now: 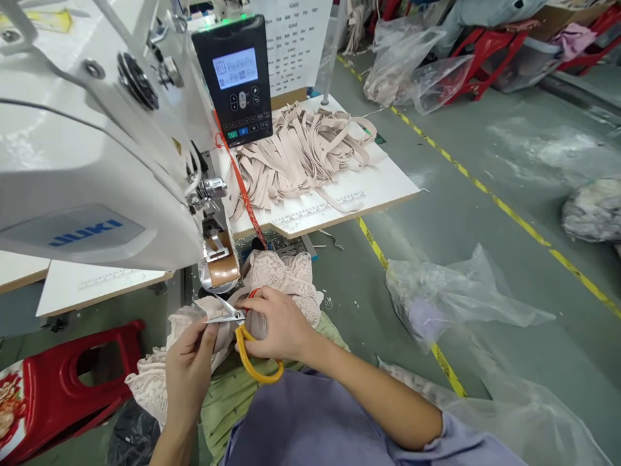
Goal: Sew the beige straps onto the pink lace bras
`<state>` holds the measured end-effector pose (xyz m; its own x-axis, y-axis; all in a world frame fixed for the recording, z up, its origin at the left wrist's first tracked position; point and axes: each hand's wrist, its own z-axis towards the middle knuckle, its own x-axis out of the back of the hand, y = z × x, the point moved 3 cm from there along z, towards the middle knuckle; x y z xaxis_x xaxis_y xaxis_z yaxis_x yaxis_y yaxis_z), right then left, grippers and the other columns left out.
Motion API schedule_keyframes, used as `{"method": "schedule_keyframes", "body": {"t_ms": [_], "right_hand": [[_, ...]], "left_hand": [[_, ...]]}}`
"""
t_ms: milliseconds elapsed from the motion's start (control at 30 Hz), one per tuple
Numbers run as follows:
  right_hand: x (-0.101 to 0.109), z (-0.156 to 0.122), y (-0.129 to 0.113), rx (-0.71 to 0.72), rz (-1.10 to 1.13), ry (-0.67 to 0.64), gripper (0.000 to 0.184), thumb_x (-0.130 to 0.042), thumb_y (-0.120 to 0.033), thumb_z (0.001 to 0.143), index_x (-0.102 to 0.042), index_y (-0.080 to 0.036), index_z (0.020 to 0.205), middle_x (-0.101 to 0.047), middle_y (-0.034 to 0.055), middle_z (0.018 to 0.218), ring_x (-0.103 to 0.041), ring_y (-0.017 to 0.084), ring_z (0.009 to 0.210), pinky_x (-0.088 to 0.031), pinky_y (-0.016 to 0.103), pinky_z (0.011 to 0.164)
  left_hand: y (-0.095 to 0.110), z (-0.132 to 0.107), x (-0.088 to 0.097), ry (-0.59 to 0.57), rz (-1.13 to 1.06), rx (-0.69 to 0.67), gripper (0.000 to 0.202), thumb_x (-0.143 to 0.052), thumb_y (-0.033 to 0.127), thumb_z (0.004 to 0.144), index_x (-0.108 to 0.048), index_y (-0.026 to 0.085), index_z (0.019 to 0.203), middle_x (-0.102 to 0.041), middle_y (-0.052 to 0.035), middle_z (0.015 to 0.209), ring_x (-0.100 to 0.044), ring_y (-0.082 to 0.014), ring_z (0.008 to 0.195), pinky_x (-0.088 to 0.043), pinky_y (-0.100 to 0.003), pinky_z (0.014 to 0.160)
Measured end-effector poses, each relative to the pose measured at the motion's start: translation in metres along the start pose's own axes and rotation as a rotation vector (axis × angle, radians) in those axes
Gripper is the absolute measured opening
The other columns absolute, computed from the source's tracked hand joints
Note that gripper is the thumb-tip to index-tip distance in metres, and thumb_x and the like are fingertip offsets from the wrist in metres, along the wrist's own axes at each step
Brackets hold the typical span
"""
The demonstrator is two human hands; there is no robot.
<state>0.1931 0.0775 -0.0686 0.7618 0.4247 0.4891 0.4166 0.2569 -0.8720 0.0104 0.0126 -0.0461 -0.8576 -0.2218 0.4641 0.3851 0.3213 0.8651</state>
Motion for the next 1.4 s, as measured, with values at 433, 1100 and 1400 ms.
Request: {"method": "schedule_keyframes", "body": {"t_ms": [433,1100,1400], "right_hand": [[0.002,-0.003,0.001,0.026,-0.003,0.005,0.056,-0.079,-0.034,0.065,-0.069,-0.026,0.119,-0.061,0.0060,0.104,-0.062,0.023,0.092,-0.052,0.038,0.084],[0.019,-0.013,0.021,-0.090,-0.136,-0.026,0.049,-0.072,-0.036,0.073,-0.070,-0.027,0.120,-0.062,0.0062,0.099,-0.063,0.022,0.086,-0.053,0.036,0.076],[0.083,-0.005,0.059,-0.205,-0.322,0.018,0.054,-0.062,-0.036,0.079,-0.062,-0.025,0.132,-0.058,0.0060,0.097,-0.058,0.020,0.076,-0.052,0.035,0.072]], "left_hand": [[-0.002,-0.003,-0.002,-0.010,-0.009,-0.014,0.023,-0.064,0.040,0.088,-0.077,0.024,0.097,-0.077,-0.0032,0.097,-0.068,-0.0246,0.093,-0.050,-0.028,0.078],[-0.028,0.000,-0.005,-0.168,-0.528,0.266,0.028,-0.073,0.045,0.080,-0.074,0.020,0.092,-0.071,-0.0025,0.081,-0.060,-0.0157,0.073,-0.047,-0.023,0.064],[-0.022,0.004,0.001,-0.164,-0.642,0.337,0.033,-0.077,0.048,0.074,-0.073,0.016,0.085,-0.063,0.0008,0.063,-0.053,-0.0095,0.057,-0.043,-0.019,0.054]]}}
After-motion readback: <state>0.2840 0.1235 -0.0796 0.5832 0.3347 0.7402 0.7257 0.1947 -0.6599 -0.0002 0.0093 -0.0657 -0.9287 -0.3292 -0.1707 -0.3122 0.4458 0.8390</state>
